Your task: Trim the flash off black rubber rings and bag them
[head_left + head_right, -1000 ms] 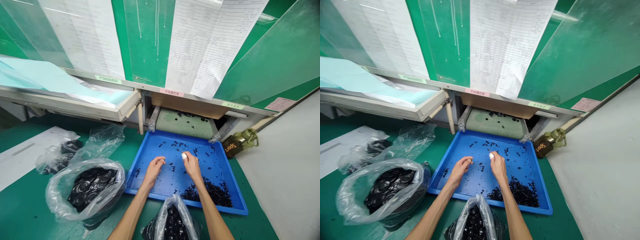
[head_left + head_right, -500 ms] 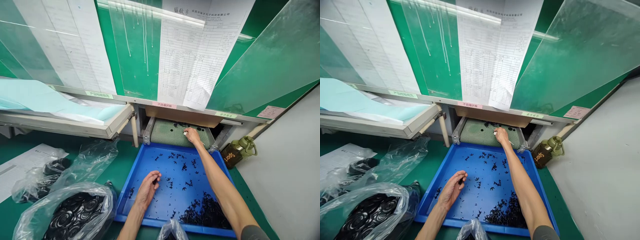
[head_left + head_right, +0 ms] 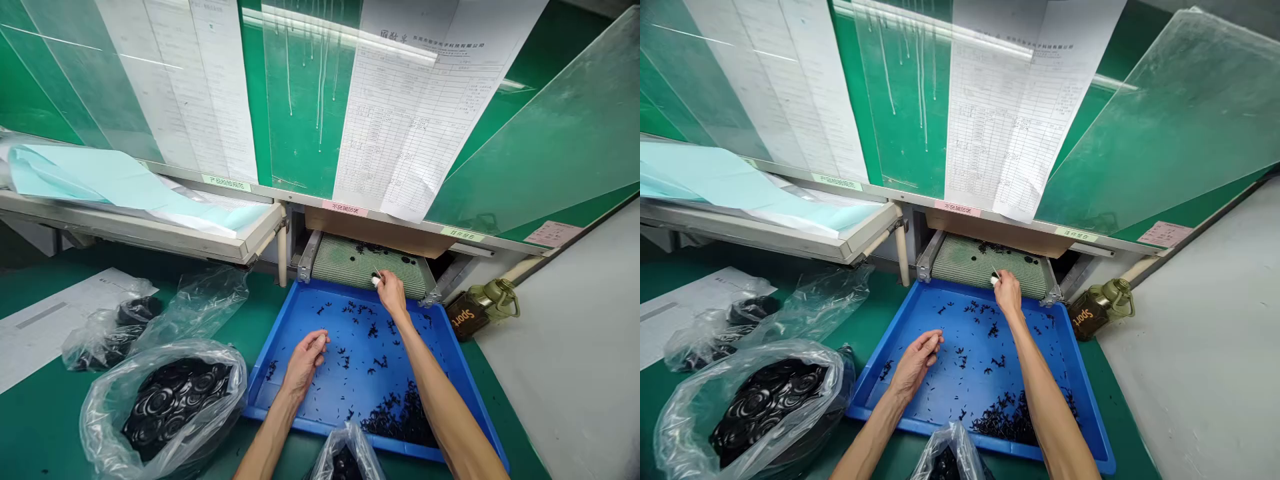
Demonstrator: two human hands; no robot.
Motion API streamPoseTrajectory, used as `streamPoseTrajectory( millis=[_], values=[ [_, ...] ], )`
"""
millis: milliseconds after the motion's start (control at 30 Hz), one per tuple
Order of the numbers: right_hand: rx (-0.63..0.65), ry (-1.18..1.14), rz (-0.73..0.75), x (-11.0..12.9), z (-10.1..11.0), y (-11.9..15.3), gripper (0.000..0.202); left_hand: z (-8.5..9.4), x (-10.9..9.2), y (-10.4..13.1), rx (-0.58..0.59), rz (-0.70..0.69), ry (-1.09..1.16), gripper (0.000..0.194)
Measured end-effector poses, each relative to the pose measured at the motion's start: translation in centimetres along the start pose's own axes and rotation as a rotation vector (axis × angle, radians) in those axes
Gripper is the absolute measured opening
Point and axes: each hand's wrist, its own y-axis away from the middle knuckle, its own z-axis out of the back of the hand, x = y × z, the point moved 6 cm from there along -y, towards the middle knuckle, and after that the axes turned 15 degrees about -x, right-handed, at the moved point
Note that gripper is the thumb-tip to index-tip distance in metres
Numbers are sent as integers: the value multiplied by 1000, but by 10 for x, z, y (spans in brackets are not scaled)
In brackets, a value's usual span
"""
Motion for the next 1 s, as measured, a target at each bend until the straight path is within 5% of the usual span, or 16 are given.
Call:
streamPoseTrajectory(
  millis=[133,233,333,467,600,800,1000],
  values=[
    [21,25,32,-2,-1,-31,29,-1,-1,0,8,3,1,36],
    [38,5,63,5,-4,-29,27,-1,-2,0,10,1,34,34],
    [57,-63,92,21,-3,1,29,-4,-3,3,23,-1,68,34],
    [178,-258,163,62,-6,77,25,-10,-4,9,87,6,86,40],
    [186,-467,75,93,1,136,24,-10,-2,12,118,14,106,40],
    [249,-593,156,103,23,153,43,-9,-5,12,147,9,136,37],
    [248,-286,93,84,39,168,46,-12,-4,14,182,17,139,37]
  ],
)
